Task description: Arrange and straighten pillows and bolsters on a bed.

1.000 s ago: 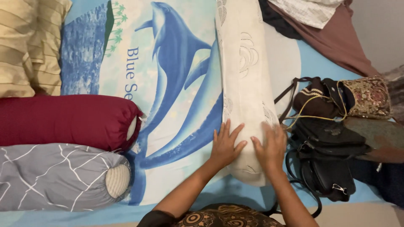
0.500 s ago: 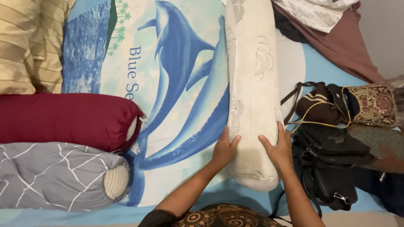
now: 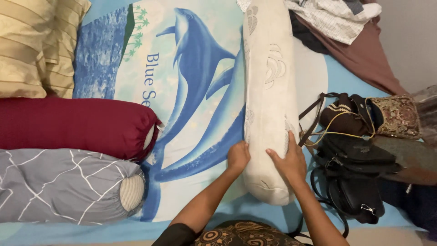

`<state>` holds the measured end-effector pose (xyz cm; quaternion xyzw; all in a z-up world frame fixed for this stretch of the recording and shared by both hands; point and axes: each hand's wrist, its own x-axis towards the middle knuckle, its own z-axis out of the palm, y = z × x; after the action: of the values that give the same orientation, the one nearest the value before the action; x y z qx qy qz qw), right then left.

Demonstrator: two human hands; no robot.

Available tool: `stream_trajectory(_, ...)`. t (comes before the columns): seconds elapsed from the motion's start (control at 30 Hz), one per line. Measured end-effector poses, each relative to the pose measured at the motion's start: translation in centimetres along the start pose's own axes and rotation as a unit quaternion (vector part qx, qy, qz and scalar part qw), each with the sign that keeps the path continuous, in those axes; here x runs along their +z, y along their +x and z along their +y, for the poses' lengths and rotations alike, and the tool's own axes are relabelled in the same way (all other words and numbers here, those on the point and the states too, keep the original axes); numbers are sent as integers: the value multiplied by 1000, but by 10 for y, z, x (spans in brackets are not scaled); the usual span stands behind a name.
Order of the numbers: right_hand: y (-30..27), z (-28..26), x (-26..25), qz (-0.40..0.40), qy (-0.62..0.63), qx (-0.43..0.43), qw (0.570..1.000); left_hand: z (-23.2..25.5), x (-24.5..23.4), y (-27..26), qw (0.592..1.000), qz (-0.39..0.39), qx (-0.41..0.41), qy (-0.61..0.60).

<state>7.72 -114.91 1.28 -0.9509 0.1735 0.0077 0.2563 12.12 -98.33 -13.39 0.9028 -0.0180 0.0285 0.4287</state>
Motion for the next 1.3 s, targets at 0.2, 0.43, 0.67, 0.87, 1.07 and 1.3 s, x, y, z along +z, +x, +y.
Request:
stream_trajectory(0.2,-27,-26,12,-49,36,31,998,-17,-48,-6,998,34,-23,38)
stream_trajectory(0.43,-82,-28,72,-81,234,34,968,7,-154,-32,999,25,5,34)
stream_trajectory(0.67,-160,-69,98,-162,378,112,904,-3,-214,-75,989,36,99,101)
stream_trajectory(0.87,-206,-66,149,-228,297,18,927,-29,-270,-112,986,34,77,141)
stream_trajectory(1.07,-212,-91,135,-217,253,43,942,-61,-273,-131,991,44,82,98)
stream_trajectory(1.3,-184,-81,133,-113,270,31,956,-53,-277,-138,994,-27,60,90)
